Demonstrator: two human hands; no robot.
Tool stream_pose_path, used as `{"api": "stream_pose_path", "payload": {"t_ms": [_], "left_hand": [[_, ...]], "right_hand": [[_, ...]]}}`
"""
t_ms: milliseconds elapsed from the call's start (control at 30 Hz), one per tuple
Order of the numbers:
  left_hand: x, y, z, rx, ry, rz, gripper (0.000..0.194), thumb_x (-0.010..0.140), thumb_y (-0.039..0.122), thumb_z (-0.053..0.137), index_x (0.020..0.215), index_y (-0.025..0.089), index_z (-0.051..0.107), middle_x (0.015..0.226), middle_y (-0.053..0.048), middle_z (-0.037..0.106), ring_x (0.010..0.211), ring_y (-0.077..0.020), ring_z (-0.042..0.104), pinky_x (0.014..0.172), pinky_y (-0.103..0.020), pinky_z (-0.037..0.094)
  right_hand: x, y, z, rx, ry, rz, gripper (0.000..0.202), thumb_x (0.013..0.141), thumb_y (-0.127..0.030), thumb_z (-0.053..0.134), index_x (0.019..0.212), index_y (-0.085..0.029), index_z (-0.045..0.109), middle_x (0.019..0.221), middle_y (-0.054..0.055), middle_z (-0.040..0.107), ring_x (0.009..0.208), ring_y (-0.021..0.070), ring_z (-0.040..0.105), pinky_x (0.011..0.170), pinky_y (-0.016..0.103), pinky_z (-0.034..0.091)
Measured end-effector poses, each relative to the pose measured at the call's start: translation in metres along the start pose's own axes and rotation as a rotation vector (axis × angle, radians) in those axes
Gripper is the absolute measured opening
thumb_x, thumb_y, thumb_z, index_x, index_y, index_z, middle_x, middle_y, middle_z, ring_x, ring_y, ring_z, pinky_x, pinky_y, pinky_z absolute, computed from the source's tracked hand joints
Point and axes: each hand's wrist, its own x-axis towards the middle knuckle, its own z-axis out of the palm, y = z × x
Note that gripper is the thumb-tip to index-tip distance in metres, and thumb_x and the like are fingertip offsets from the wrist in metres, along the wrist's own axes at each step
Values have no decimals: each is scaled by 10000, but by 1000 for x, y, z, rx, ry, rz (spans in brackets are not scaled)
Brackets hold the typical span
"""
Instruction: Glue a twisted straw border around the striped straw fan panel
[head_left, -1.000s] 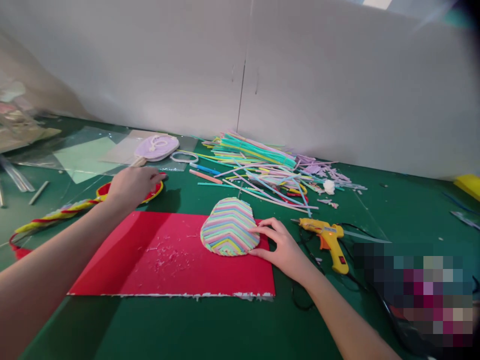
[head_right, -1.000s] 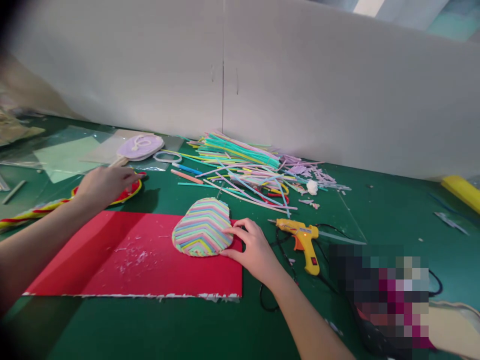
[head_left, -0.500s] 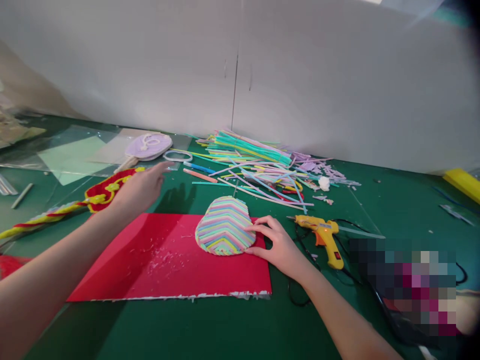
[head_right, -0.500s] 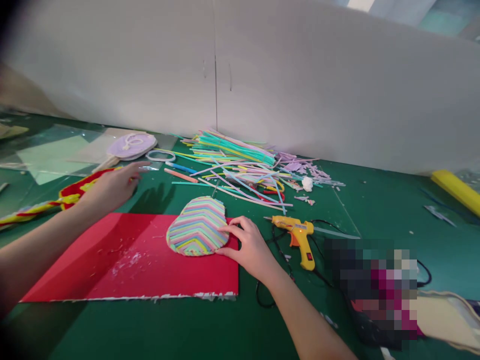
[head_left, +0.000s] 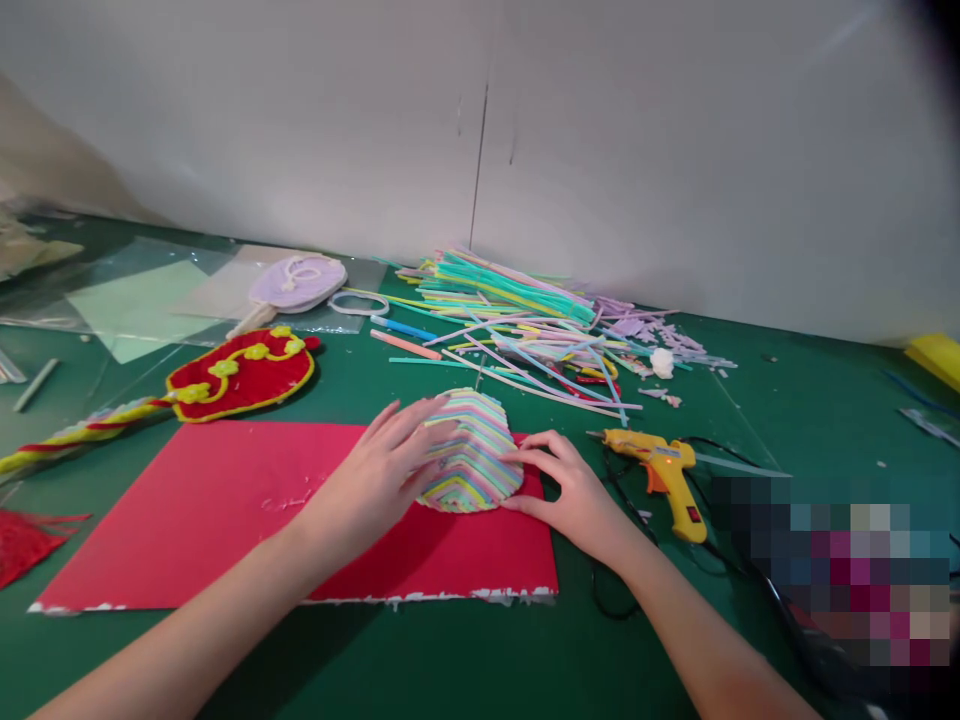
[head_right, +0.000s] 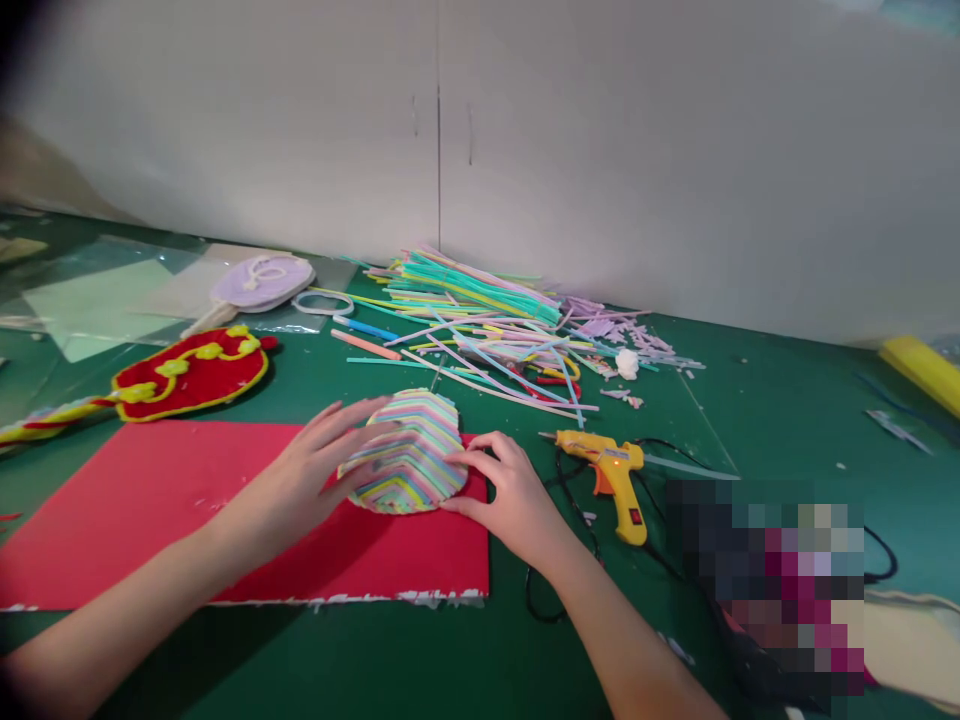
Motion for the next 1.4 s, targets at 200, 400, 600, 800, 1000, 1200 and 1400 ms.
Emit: {"api": "stream_pose_path", "payload": {"t_ms": [200, 400, 600, 800, 1000, 1200, 1400], "left_hand": [[-8, 10, 9, -38, -86, 98, 152, 881, 321, 578, 1012, 271, 637, 1069, -39, 620, 1001, -213, 554, 871, -357, 409], [-5, 13, 11, -70, -139, 56, 85, 869, 259, 609, 949, 248, 633, 984, -1, 628, 958, -180, 546, 863, -330, 367], [-4, 12, 7, -192, -178, 13, 93, 858, 249, 613, 949, 234, 610, 992, 3, 635, 993, -177, 546, 895, -325, 379], [6, 6, 7, -448, -187, -158, 117, 834, 145, 529, 857, 185, 637, 906, -19, 645, 821, -128, 593, 727, -223, 458], [28, -9, -6, -531, -479, -181, 145, 758, 135, 569, 850, 172, 674, 862, -11, 664, 756, -121, 601, 659, -193, 464], [61, -6, -19, -322, -731, -68, 136, 717, 107, 616, 770, 191, 709, 776, 24, 679, 728, -103, 600, 643, -169, 420], [76, -3, -16, -249, -855, -106, 120, 703, 120, 658, 792, 192, 696, 658, 41, 656, 650, -102, 604, 564, -164, 392]], "right_hand": [[0, 0, 0, -7, -10, -2, 375, 812, -393, 663, 1175, -325, 595, 1128, 56, 522, 1143, 246, 499, 998, 435, 434], [-1, 0, 0, -7, -18, 0, 384, 816, -391, 660, 1186, -319, 586, 1132, 54, 510, 1153, 235, 488, 1005, 417, 426], [-1, 0, 0, -10, -11, -5, 380, 821, -387, 655, 1188, -319, 585, 1133, 56, 507, 1151, 238, 488, 1008, 421, 420], [0, 0, 0, -7, -19, 2, 375, 821, -385, 655, 1185, -323, 585, 1132, 57, 504, 1155, 239, 482, 1007, 431, 417], [-1, 1, 0, -14, -19, 6, 378, 811, -378, 669, 1176, -328, 587, 1138, 43, 503, 1151, 224, 484, 1012, 412, 412], [-1, 0, -1, -1, -16, 7, 374, 806, -372, 677, 1166, -313, 596, 1135, 45, 498, 1146, 216, 483, 1008, 395, 410], [0, 0, 0, 0, -2, -2, 374, 792, -375, 691, 1149, -301, 609, 1138, 51, 498, 1140, 225, 483, 997, 397, 419]]}}
